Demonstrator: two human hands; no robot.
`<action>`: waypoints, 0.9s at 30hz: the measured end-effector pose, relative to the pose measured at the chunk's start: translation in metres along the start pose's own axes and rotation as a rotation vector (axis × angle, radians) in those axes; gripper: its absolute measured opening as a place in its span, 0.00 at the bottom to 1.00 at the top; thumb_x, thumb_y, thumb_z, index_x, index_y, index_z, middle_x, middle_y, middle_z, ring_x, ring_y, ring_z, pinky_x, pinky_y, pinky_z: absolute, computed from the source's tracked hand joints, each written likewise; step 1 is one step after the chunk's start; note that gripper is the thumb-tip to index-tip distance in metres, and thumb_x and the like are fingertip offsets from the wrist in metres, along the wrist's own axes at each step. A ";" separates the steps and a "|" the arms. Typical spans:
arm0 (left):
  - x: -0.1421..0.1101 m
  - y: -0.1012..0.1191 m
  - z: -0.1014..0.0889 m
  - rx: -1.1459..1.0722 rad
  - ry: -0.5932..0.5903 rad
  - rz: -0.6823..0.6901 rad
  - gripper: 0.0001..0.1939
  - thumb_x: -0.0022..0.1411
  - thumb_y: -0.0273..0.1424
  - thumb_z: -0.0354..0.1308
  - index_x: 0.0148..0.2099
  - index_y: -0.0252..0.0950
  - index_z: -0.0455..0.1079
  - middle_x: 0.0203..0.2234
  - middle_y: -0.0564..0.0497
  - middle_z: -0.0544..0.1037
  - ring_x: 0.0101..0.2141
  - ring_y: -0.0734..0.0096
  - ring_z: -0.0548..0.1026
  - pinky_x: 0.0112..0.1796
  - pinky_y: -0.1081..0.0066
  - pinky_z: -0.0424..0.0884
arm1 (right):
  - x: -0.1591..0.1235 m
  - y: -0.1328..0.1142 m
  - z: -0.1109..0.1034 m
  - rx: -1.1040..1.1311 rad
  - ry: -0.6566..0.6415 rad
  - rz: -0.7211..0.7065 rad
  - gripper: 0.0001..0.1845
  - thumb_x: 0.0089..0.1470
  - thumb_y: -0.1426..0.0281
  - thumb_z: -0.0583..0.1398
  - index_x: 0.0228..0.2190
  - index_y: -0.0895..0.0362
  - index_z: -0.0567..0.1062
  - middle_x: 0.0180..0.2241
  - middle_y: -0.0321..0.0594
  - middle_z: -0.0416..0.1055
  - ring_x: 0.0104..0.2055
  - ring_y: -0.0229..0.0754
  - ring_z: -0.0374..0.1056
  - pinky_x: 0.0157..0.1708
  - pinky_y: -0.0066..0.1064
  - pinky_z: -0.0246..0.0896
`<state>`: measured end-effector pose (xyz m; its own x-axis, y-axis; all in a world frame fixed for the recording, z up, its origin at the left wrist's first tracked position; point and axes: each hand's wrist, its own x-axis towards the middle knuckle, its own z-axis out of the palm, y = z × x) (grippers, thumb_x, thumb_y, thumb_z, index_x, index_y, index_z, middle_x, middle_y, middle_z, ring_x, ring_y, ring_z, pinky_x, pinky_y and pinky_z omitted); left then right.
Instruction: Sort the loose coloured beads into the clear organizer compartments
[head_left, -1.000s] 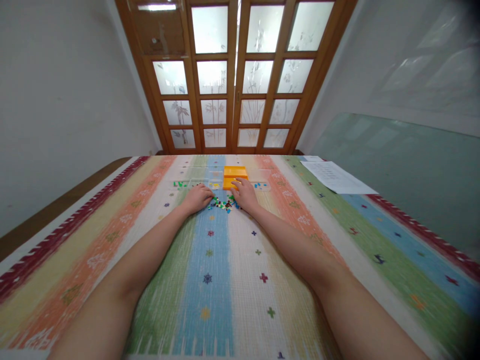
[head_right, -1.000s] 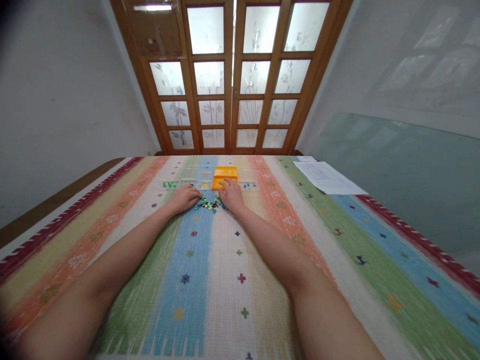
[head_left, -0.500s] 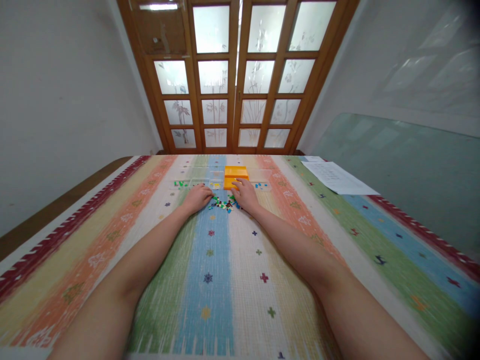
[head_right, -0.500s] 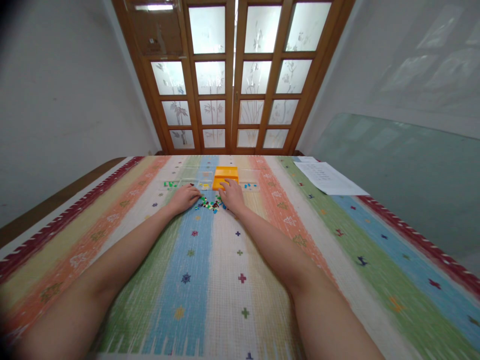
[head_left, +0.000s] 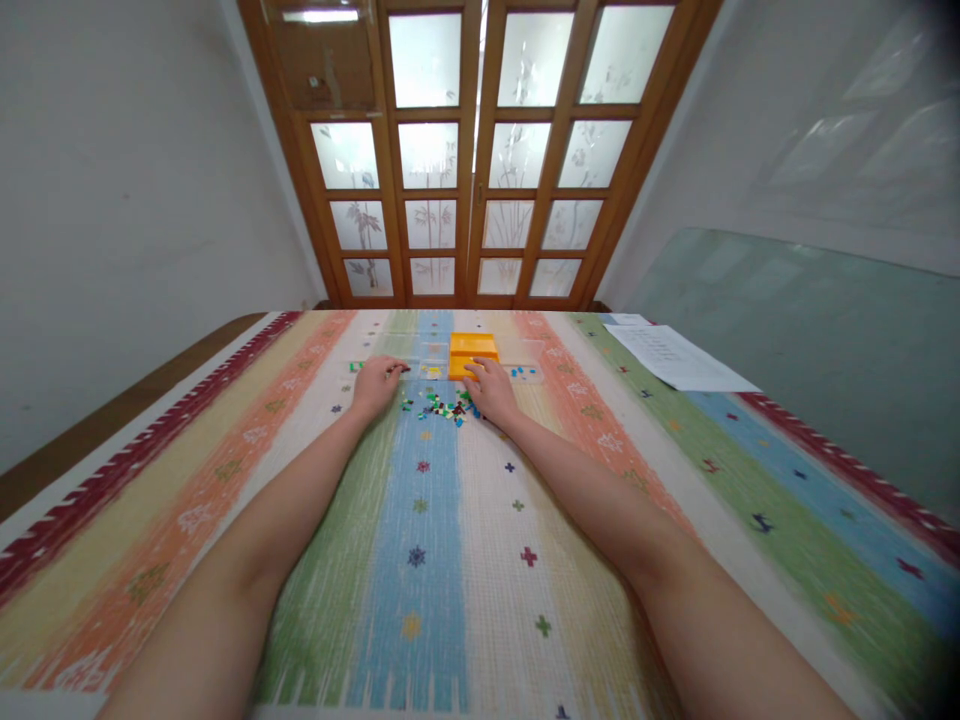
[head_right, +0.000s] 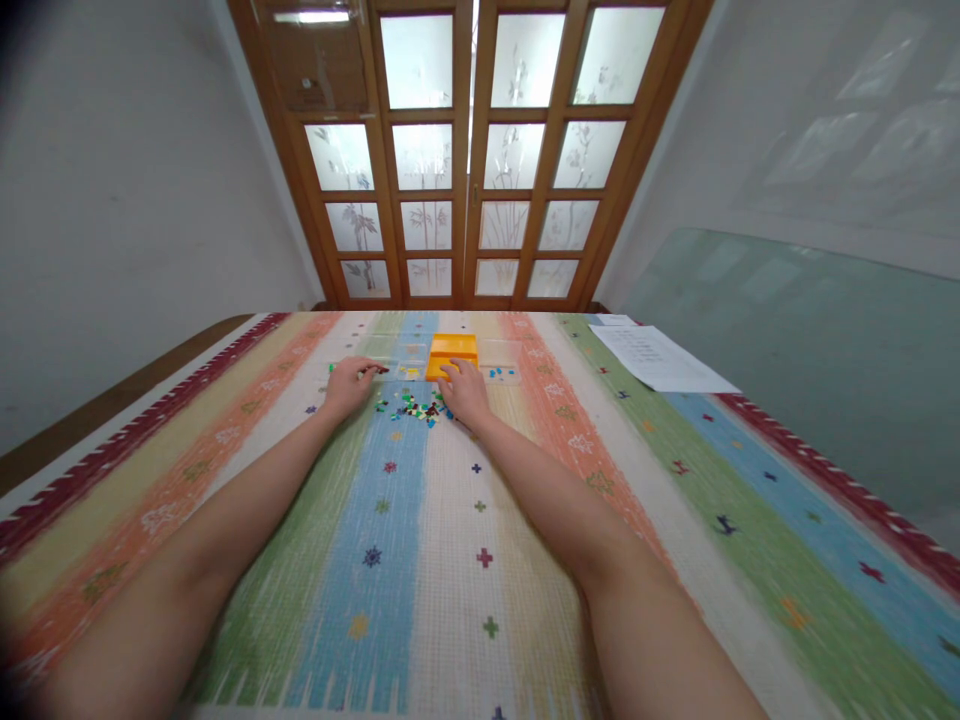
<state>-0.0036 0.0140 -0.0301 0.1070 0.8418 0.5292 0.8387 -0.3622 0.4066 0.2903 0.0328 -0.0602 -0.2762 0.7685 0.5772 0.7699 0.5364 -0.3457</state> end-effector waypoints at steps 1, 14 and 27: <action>0.001 -0.006 -0.002 -0.006 0.036 -0.048 0.16 0.71 0.33 0.52 0.46 0.39 0.82 0.45 0.45 0.84 0.48 0.56 0.77 0.55 0.57 0.69 | 0.000 0.000 0.000 -0.002 0.001 0.000 0.18 0.66 0.66 0.59 0.53 0.58 0.80 0.59 0.54 0.71 0.62 0.55 0.64 0.63 0.51 0.61; 0.003 -0.054 -0.010 -0.090 0.259 -0.444 0.20 0.68 0.31 0.50 0.52 0.36 0.81 0.49 0.44 0.84 0.51 0.57 0.80 0.55 0.62 0.71 | 0.000 0.002 0.003 -0.014 -0.007 -0.011 0.17 0.66 0.66 0.59 0.53 0.56 0.80 0.60 0.53 0.71 0.62 0.55 0.65 0.63 0.51 0.61; 0.003 -0.033 -0.006 -0.011 0.042 -0.103 0.15 0.64 0.33 0.54 0.43 0.38 0.82 0.40 0.46 0.84 0.42 0.59 0.77 0.50 0.60 0.71 | -0.007 -0.023 -0.009 0.006 -0.114 -0.166 0.17 0.69 0.64 0.58 0.55 0.51 0.78 0.60 0.49 0.70 0.63 0.52 0.64 0.64 0.49 0.58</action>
<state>-0.0339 0.0260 -0.0378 -0.0020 0.8571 0.5151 0.8379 -0.2797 0.4686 0.2792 0.0120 -0.0498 -0.4627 0.7039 0.5389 0.7051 0.6607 -0.2576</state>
